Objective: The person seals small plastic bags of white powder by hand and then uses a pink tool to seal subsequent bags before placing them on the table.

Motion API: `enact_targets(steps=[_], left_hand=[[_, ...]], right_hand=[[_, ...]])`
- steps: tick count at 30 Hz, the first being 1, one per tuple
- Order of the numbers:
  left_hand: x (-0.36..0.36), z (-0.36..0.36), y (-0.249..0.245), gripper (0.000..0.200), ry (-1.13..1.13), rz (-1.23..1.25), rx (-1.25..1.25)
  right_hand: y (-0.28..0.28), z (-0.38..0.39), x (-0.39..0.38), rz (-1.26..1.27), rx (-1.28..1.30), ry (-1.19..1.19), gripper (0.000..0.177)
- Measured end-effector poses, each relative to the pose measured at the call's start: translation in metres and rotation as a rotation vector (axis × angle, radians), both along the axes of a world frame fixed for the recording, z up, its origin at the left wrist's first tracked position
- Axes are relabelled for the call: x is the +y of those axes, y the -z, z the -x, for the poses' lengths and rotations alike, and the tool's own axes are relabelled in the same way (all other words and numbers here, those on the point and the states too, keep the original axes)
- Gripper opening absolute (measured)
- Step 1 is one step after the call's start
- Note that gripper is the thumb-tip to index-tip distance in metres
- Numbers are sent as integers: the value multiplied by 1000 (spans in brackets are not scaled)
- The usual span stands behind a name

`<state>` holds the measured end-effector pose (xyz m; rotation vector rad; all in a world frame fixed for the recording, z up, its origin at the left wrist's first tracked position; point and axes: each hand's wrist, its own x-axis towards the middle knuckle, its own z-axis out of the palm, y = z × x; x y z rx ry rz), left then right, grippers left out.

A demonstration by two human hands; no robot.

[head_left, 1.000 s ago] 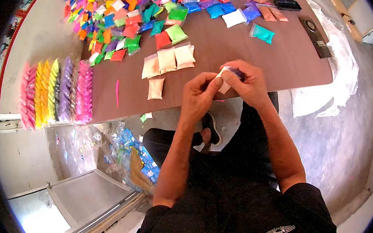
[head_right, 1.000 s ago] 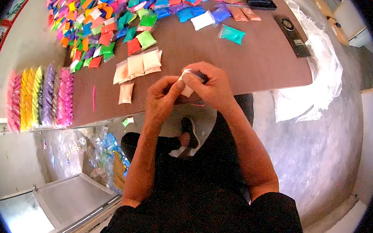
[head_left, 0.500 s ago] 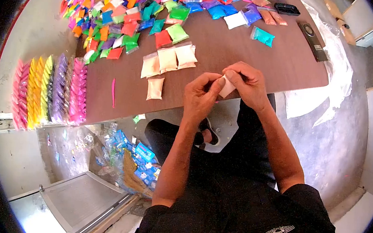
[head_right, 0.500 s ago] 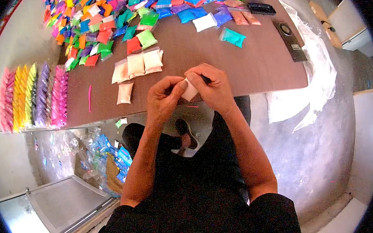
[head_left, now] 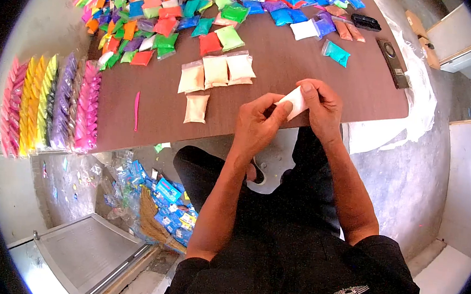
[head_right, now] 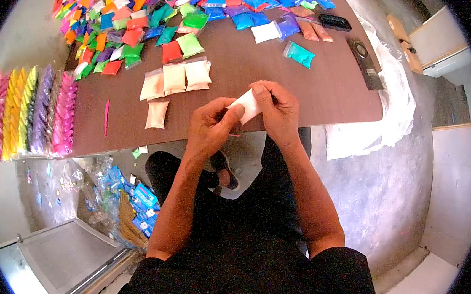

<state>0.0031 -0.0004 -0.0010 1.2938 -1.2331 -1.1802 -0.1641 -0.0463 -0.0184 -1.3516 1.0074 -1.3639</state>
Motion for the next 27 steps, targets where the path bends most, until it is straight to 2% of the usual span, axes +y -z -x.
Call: enact_targets(steps=[9, 11, 17, 21, 24, 27], left_hand=[[1, -1, -7, 26, 4, -70, 60], [1, -1, -6, 28, 49, 53, 11], [1, 0, -5, 29, 30, -22, -4], [1, -3, 0, 28, 29, -18, 14], [0, -6, -5, 32, 99, -38, -65], [0, -4, -8, 32, 120, -1, -19]], right_hand=[[-5, -9, 3, 72, 198, 130, 23], [-3, -13, 3, 131, 222, 180, 22], [0, -15, 4, 200, 311, 214, 22], [-2, -17, 7, 184, 313, 201, 23], [-1, -19, 8, 175, 304, 227, 23], [2, -18, 8, 153, 290, 256, 24]])
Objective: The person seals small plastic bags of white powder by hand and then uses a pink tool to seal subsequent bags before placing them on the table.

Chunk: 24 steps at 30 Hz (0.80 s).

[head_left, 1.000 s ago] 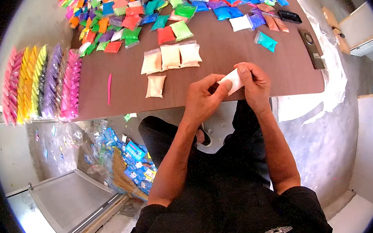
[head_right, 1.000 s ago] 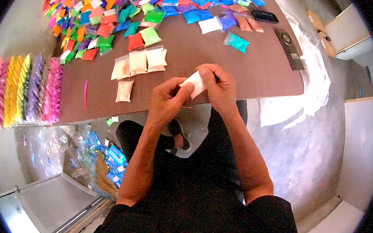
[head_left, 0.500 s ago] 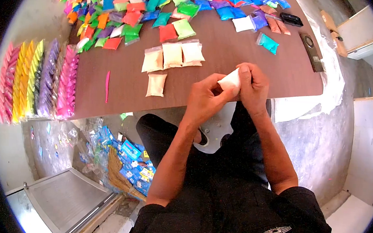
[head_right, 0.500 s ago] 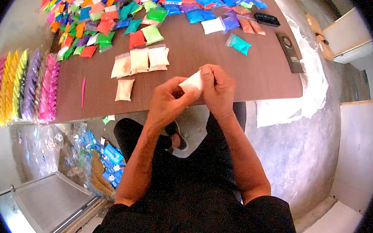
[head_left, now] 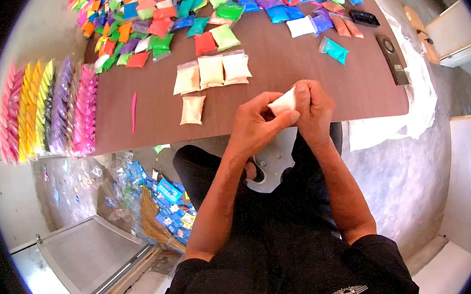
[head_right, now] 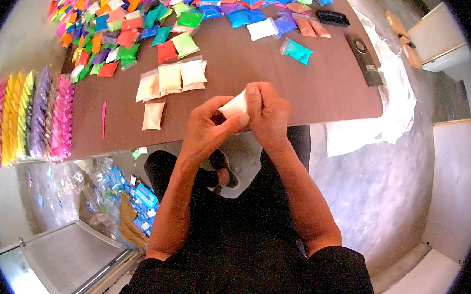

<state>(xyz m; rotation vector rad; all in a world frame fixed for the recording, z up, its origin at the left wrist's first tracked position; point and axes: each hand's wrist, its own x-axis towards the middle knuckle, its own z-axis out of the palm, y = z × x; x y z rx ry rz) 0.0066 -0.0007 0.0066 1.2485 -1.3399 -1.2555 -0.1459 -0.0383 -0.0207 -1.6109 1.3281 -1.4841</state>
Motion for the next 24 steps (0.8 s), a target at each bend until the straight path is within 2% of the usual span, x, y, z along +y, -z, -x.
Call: enact_targets(steps=[2, 6, 8, 11, 18, 20, 24], left_hand=[[-2, 1, 5, 32, -20, -22, -38], [-2, 3, 15, 28, -22, -38, -46], [0, 5, 17, 25, -114, -23, 93], [0, 1, 21, 23, -101, 13, 125], [-2, 3, 8, 23, -105, 15, 113], [-1, 3, 6, 22, -126, 38, 20], [1, 2, 14, 21, -143, 55, 55]], right_hand=[[1, 2, 1, 91, 122, -9, 24], [-6, 3, 4, 49, 83, -66, 24], [-8, 3, 3, 42, 74, -102, 25], [-11, 4, 3, 57, 106, -128, 26], [-3, 6, 3, 79, 162, -120, 25], [-5, 6, 4, 108, 151, -151, 23], [-5, 6, 4, 97, 150, -175, 20]])
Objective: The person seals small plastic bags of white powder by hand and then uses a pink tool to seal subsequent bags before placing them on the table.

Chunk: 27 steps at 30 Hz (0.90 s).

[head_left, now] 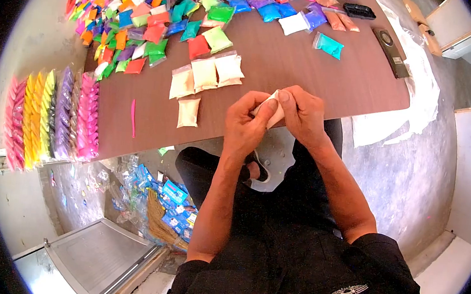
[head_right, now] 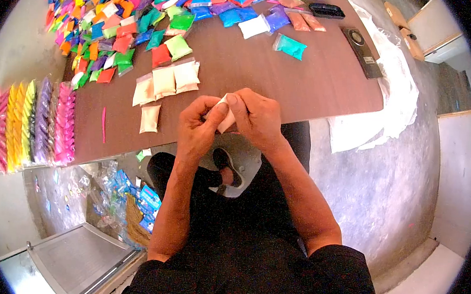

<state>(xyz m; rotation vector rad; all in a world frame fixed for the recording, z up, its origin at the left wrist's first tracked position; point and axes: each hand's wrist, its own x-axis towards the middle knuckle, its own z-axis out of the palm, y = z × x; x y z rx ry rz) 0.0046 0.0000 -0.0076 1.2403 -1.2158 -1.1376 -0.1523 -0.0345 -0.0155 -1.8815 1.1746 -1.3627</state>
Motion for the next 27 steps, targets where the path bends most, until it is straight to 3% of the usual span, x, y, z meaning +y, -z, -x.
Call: enact_targets(steps=[14, 18, 20, 21, 23, 25, 27], left_hand=[[2, 3, -9, 16, -90, -33, 105], [18, 4, -24, 13, -138, 24, 103], [29, 5, -32, 12, -226, 78, 68], [33, 3, -32, 12, -235, 79, 66], [43, 1, -30, 11, -302, 219, -305], [52, 9, -26, 15, -283, 303, -411], [63, 11, -27, 19, -259, 390, -517]], right_hand=[[-5, 9, 2, -101, -58, -164, 13], [-4, 6, 18, -218, -175, -142, 15], [10, 1, 36, -200, -301, 64, 22], [10, -1, 46, -201, -301, 55, 22], [5, -5, 68, -179, -263, 17, 29], [-2, -14, 87, -214, -335, -68, 33], [1, -19, 101, -440, -626, -172, 38]])
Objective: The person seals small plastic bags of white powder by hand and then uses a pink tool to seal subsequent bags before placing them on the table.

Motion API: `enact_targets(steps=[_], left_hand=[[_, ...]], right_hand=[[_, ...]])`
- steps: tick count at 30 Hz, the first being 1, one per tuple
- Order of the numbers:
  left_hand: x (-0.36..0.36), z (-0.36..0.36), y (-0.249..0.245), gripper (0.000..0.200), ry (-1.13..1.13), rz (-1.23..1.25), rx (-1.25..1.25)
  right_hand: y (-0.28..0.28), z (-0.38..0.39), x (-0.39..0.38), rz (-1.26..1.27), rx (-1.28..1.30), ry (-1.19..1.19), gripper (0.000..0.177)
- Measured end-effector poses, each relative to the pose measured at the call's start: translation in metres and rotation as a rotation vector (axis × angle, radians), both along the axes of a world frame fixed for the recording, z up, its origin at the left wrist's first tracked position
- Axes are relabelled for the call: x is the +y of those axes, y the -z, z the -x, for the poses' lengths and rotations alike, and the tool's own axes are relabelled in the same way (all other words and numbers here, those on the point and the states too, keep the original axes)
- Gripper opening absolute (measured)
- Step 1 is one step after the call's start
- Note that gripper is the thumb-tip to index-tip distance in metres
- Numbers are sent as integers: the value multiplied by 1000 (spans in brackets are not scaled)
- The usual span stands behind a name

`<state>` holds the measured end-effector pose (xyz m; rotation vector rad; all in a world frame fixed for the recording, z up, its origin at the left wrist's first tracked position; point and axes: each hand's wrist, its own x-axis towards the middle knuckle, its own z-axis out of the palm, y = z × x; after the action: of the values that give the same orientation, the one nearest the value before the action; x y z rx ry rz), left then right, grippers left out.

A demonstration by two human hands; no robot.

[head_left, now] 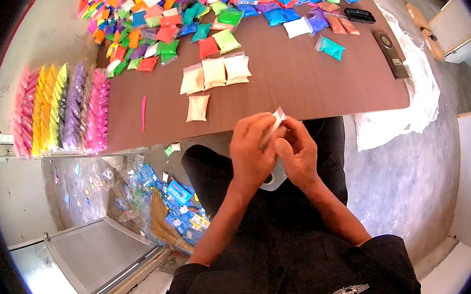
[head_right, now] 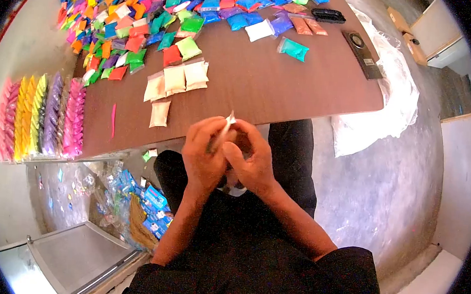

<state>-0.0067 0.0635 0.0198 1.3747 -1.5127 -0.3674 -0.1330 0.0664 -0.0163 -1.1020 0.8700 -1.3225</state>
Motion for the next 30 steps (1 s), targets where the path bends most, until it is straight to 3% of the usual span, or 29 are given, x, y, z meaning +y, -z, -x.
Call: enact_targets(steps=[3, 6, 7, 8, 11, 15, 22, 27, 30], left_hand=[[19, 0, -3, 45, 144, 2, -225], [36, -7, -3, 51, 222, -55, -95], [40, -8, -1, 49, 201, -150, 79], [41, -10, 0, 49, 200, -150, 80], [46, -10, -2, 25, 118, -451, 614], [53, -12, -3, 20, 71, -554, 571], [61, -10, 8, 14, 114, -469, 629], [62, -11, 17, 14, 99, -497, 604], [63, -11, 19, 14, 87, -452, 562]], right_hand=[[-2, 8, 5, -49, 19, -10, 35], [2, 15, 11, -122, 1, 2, 28], [4, 16, 12, -173, -66, -10, 27], [7, 16, 13, -223, -134, -24, 27], [8, 16, 18, -228, -151, -107, 28], [-3, 10, 22, -229, -90, -121, 24], [10, 17, 26, -224, -45, -205, 17], [19, 11, 27, -64, 48, -124, 17], [15, 15, 33, -260, 19, -194, 19]])
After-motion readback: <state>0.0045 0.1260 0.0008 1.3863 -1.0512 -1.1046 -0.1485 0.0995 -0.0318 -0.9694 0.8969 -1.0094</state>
